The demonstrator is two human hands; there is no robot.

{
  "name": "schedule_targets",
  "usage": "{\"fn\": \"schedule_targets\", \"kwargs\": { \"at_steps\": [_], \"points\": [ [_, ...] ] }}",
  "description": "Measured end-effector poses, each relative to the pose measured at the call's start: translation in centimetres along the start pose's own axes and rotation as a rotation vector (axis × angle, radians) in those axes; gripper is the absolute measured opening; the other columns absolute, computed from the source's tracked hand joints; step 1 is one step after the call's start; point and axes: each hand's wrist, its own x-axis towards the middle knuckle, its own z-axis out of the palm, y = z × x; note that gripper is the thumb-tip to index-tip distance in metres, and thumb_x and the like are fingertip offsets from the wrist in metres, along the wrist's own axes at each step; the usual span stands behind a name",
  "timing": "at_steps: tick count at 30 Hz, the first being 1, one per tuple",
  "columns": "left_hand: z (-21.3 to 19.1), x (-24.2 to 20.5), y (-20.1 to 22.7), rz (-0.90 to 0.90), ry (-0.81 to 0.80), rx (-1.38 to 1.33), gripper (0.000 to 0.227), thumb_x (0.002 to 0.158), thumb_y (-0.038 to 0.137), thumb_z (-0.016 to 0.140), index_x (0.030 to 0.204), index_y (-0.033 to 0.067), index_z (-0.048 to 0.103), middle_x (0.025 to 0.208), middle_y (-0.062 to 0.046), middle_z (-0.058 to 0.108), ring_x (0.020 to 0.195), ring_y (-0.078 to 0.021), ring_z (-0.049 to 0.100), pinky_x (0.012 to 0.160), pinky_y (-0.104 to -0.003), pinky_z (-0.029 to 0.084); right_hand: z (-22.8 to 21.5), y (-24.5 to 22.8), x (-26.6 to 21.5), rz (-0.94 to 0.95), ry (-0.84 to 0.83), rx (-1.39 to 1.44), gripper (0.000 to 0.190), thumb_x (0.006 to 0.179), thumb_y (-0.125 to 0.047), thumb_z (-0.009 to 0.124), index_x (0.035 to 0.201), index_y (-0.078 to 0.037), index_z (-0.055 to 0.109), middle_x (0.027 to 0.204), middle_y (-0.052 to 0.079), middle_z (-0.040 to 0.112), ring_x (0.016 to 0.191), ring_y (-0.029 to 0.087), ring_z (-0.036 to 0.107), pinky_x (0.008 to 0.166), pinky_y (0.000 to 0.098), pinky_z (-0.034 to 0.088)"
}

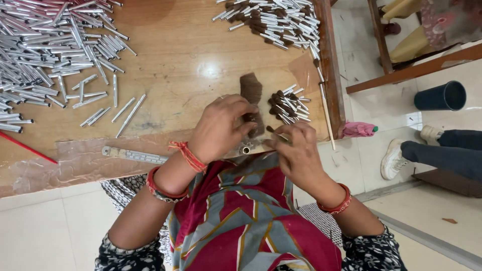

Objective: The person sits at a wooden table and repeatedly picks up small silver metal tubes and dark brown cylindrical pieces. They insert the brown pieces into the metal tubes by hand, then place the assembled items into a pile on the table.

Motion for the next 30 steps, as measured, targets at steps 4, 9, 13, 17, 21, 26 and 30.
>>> {"fn": "schedule_targets", "kwargs": {
  "at_steps": [4, 9, 13, 17, 21, 26, 30],
  "points": [
    [1.3, 0.5, -0.8, -0.019, -0.091, 0.048, 0.024, 0.076, 0.010, 0.079, 0.098, 0.0049, 0.070, 0.099, -0.012, 0.068, 0.096, -0.0346, 0.065, 0.089, -0.044, 0.052, 1.1, 0.1, 0.1, -0.047, -0.044, 0.014, 0.048, 0.071, 0.005, 0.066, 0.113, -0.016, 0.076, 0.124, 0.012, 0.058, 0.120, 0.039, 0.045, 0.108, 0.0522, 0.039],
    [1.4, 0.2, -0.7, -0.025, -0.078, 0.046, 0.024, 0.077, 0.008, 0.079, 0.098, 0.0060, 0.069, 0.100, -0.011, 0.066, 0.098, -0.0352, 0.063, 0.088, -0.045, 0.051, 1.3, 0.1, 1.1, -0.042, -0.005, 0.003, 0.043, 0.075, 0.006, 0.068, 0.112, -0.015, 0.076, 0.126, 0.010, 0.058, 0.123, 0.039, 0.044, 0.109, 0.0516, 0.037],
    [0.4, 0.4, 0.6, -0.015, -0.006, 0.048, 0.034, 0.075, 0.007, 0.081, 0.106, 0.0058, 0.066, 0.107, -0.013, 0.061, 0.101, -0.0368, 0.061, 0.090, -0.046, 0.051, 1.2, 0.2, 0.9, -0.067, -0.042, 0.013, 0.041, 0.070, 0.005, 0.066, 0.104, -0.016, 0.075, 0.125, 0.011, 0.058, 0.123, 0.038, 0.044, 0.111, 0.0548, 0.036],
    [0.1, 0.7, 1.4, -0.127, -0.066, 0.041, 0.049, 0.070, 0.011, 0.086, 0.113, 0.0073, 0.062, 0.108, -0.014, 0.057, 0.100, -0.0373, 0.061, 0.086, -0.046, 0.051, 1.0, 0.0, 0.3, -0.055, 0.000, 0.023, 0.033, 0.078, -0.003, 0.075, 0.109, -0.016, 0.075, 0.124, 0.009, 0.058, 0.122, 0.036, 0.045, 0.113, 0.0550, 0.035],
    [1.0, 0.8, 1.3, -0.157, -0.120, 0.083, 0.060, 0.065, 0.013, 0.088, 0.116, 0.0061, 0.057, 0.110, -0.017, 0.057, 0.099, -0.0407, 0.060, 0.083, -0.048, 0.051, 1.3, 0.0, 0.6, -0.081, 0.043, 0.017, 0.030, 0.084, -0.016, 0.083, 0.113, -0.015, 0.076, 0.124, 0.008, 0.057, 0.121, 0.033, 0.046, 0.114, 0.0544, 0.034],
    [1.7, 0.8, 1.0, -0.191, -0.136, 0.113, 0.060, 0.065, 0.011, 0.086, 0.117, 0.0059, 0.056, 0.112, -0.017, 0.057, 0.101, -0.0415, 0.060, 0.085, -0.048, 0.051, 1.8, 0.3, 0.9, -0.108, 0.036, -0.002, 0.025, 0.083, -0.014, 0.082, 0.107, -0.014, 0.076, 0.122, 0.006, 0.059, 0.119, 0.030, 0.047, 0.114, 0.0549, 0.032],
    [2.1, 0.9, 0.9, -0.229, -0.146, 0.136, 0.059, 0.065, 0.010, 0.084, 0.115, 0.0060, 0.054, 0.111, -0.017, 0.058, 0.103, -0.0415, 0.060, 0.086, -0.049, 0.052, 2.1, 0.6, 0.9, -0.116, 0.027, -0.002, 0.019, 0.081, -0.010, 0.081, 0.099, -0.014, 0.074, 0.117, 0.003, 0.061, 0.117, 0.029, 0.049, 0.116, 0.0545, 0.033]
  ]
}}
